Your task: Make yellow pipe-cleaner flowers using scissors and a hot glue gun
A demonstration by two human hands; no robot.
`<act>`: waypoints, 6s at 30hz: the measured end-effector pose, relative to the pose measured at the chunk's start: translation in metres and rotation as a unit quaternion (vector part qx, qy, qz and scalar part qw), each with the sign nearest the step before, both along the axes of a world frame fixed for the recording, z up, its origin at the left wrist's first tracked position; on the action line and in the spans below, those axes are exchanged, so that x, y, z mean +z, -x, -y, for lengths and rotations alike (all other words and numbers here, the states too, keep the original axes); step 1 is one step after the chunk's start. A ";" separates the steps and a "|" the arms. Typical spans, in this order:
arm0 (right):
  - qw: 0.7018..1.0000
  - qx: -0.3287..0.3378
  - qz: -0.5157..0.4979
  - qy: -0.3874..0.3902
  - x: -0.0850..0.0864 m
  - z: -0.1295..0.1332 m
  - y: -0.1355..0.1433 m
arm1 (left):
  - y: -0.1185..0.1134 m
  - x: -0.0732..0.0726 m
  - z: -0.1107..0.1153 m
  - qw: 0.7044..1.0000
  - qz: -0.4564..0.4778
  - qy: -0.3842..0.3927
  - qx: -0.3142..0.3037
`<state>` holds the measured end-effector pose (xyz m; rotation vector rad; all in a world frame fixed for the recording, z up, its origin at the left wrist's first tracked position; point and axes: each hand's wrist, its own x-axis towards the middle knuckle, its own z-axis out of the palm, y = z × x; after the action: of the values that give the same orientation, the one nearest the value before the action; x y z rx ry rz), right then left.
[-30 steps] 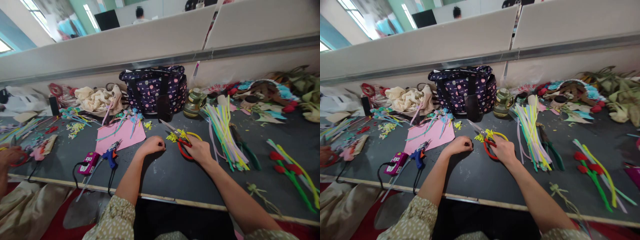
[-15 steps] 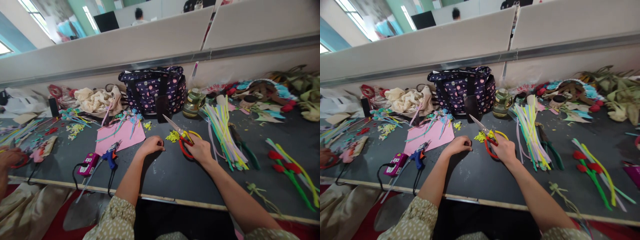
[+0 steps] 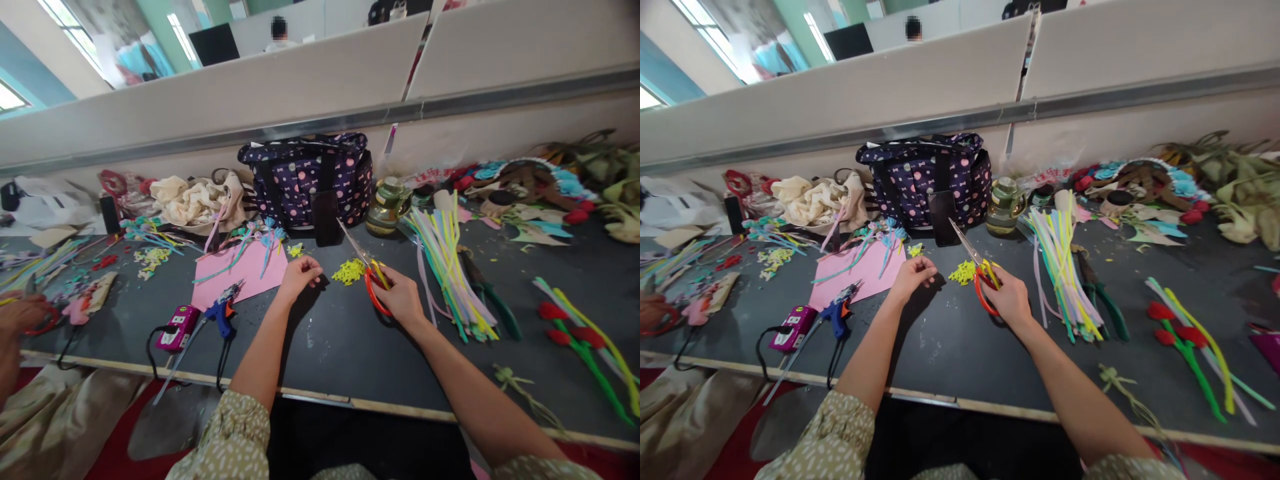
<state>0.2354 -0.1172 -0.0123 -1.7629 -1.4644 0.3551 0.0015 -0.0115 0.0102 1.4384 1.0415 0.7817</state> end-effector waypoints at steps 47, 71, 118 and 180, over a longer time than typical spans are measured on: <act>0.968 0.152 0.200 -0.029 -0.003 0.010 0.018 | 0.001 0.002 -0.006 0.937 0.287 0.149 0.131; 0.960 0.147 0.235 -0.035 -0.004 0.010 0.016 | -0.001 0.003 -0.004 0.942 0.277 0.142 0.123; 0.955 0.077 0.284 -0.040 0.001 0.011 0.020 | 0.000 0.000 -0.006 0.937 0.288 0.158 0.118; 0.958 0.104 0.268 0.018 0.012 0.010 0.019 | 0.000 0.006 -0.004 0.953 0.246 0.130 0.123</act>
<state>0.2160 -0.1274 -0.0003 -1.8211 -2.0433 -0.0004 0.0014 -0.0079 0.0162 0.8350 0.8977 1.0723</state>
